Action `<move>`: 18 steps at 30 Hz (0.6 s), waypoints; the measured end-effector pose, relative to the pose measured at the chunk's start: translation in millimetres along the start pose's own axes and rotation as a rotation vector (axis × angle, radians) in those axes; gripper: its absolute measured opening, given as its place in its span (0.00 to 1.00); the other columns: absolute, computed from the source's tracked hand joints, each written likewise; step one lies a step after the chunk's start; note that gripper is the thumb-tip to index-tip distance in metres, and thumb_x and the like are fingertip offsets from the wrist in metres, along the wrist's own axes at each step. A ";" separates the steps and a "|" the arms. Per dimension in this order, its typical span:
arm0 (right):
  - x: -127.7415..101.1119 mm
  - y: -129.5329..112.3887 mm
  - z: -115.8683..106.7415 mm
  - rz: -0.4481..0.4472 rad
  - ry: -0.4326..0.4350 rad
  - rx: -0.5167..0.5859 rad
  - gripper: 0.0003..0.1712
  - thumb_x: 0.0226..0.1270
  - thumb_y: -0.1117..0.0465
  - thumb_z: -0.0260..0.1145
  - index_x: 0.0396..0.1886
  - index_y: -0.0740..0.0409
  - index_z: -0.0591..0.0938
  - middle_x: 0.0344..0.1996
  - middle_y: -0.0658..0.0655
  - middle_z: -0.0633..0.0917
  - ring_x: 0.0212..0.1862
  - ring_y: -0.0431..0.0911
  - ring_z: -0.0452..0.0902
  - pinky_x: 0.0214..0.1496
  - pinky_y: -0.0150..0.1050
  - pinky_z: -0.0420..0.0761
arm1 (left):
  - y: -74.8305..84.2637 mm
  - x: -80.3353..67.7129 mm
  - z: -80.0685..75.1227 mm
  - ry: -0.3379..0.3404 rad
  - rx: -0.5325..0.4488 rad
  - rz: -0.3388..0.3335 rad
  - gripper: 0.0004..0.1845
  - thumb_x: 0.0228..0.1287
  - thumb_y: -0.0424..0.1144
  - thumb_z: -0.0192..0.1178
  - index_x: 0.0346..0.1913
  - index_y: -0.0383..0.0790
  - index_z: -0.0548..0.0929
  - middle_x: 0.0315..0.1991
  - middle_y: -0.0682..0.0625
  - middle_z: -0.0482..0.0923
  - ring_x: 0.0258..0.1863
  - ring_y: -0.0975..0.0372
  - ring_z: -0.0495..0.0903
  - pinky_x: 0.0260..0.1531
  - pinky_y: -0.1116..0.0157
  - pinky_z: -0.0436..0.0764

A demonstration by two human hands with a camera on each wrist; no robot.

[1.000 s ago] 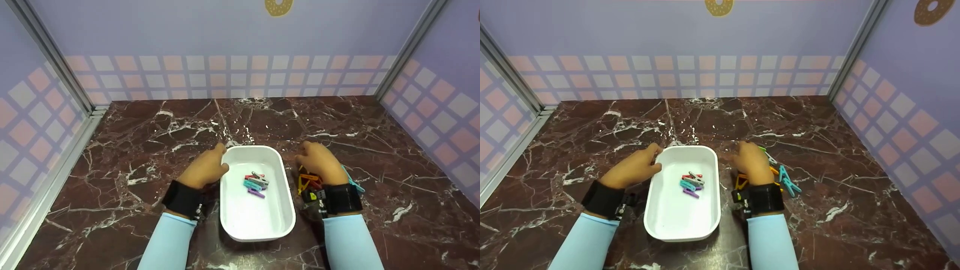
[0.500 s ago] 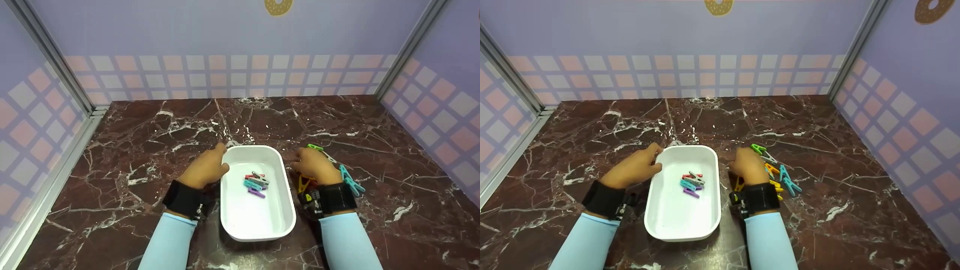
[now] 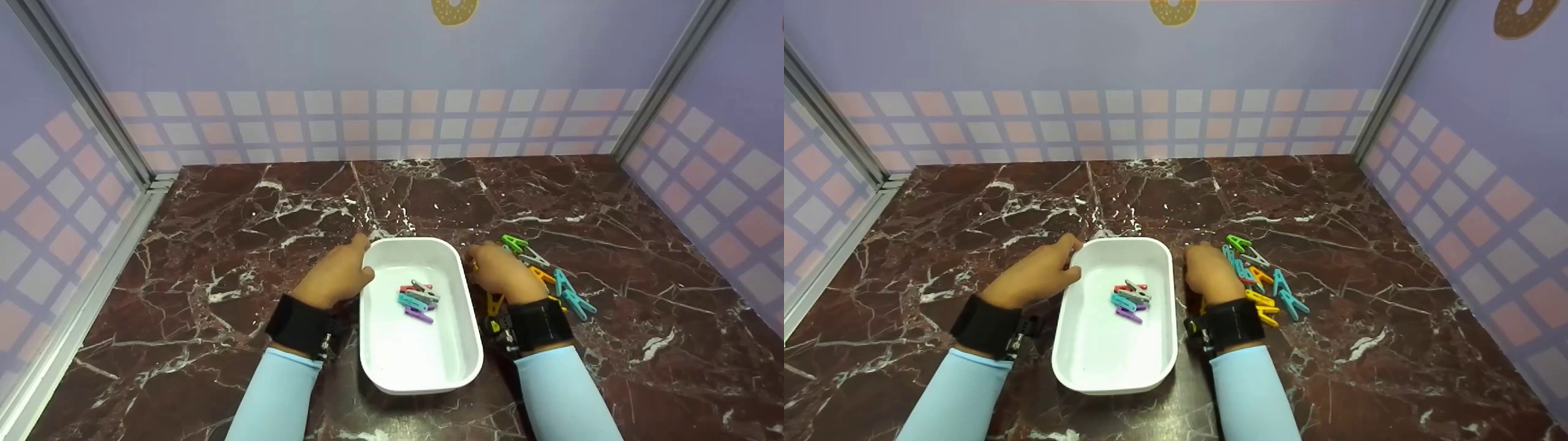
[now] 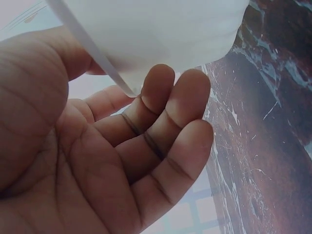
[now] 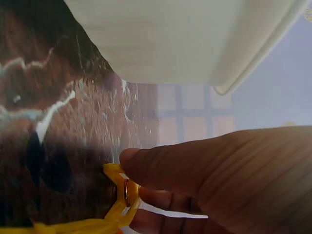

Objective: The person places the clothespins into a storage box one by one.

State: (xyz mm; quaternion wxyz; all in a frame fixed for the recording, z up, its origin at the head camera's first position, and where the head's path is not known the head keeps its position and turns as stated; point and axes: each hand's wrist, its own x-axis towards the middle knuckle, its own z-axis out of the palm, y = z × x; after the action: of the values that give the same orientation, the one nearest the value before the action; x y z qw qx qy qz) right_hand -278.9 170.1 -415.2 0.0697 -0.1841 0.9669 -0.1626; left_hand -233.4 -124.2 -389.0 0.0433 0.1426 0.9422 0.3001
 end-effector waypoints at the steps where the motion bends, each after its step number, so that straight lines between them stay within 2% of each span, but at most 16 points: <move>1: 0.7 -0.8 0.6 -0.012 0.001 -0.004 0.16 0.60 0.67 0.67 0.48 0.61 0.83 0.42 0.62 0.83 0.46 0.58 0.76 0.49 0.52 0.76 | -0.3 0.3 0.1 0.004 0.004 0.003 0.24 0.62 0.32 0.55 0.60 0.29 0.68 0.45 0.34 0.82 0.44 0.46 0.82 0.48 0.49 0.78; 4: 1.6 -2.6 1.0 -0.038 0.007 -0.015 0.15 0.63 0.65 0.66 0.51 0.60 0.83 0.44 0.61 0.84 0.50 0.58 0.77 0.53 0.53 0.75 | 0.2 0.3 0.3 0.008 0.009 0.006 0.23 0.62 0.32 0.55 0.60 0.30 0.68 0.45 0.34 0.82 0.44 0.46 0.82 0.48 0.49 0.78; 7: 1.2 -2.4 -0.3 -0.057 0.032 -0.015 0.14 0.63 0.63 0.66 0.48 0.61 0.83 0.42 0.62 0.83 0.47 0.58 0.77 0.52 0.54 0.76 | 0.6 -0.1 0.6 0.006 0.010 0.004 0.24 0.62 0.33 0.55 0.60 0.30 0.68 0.45 0.34 0.82 0.45 0.46 0.82 0.48 0.50 0.78; 11: 0.6 0.1 -2.0 -0.031 0.059 -0.013 0.16 0.60 0.60 0.67 0.45 0.65 0.81 0.39 0.63 0.79 0.41 0.57 0.75 0.48 0.53 0.75 | 0.6 0.3 0.7 -0.004 0.008 0.000 0.24 0.63 0.33 0.55 0.61 0.29 0.68 0.46 0.35 0.82 0.45 0.46 0.82 0.48 0.50 0.78; 15: 0.9 2.6 -1.5 0.017 0.034 -0.007 0.21 0.61 0.56 0.68 0.46 0.68 0.79 0.39 0.64 0.79 0.43 0.59 0.75 0.50 0.55 0.75 | 0.7 0.8 0.3 -0.016 0.002 -0.017 0.25 0.64 0.33 0.54 0.64 0.30 0.67 0.48 0.35 0.81 0.47 0.47 0.81 0.49 0.51 0.77; 18: 1.9 4.3 -0.6 0.027 0.016 -0.007 0.22 0.60 0.58 0.68 0.47 0.69 0.78 0.37 0.64 0.80 0.43 0.60 0.76 0.50 0.55 0.75 | 0.6 0.6 0.2 -0.016 0.002 -0.023 0.25 0.64 0.33 0.54 0.63 0.30 0.67 0.48 0.35 0.81 0.47 0.47 0.81 0.49 0.51 0.77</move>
State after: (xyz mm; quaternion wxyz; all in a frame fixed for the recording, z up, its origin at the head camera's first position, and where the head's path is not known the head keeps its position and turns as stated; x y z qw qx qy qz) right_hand -282.2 173.3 -416.3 0.0638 -0.1700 0.9703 -0.1597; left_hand -233.9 -123.4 -388.9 0.0540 0.1340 0.9437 0.2977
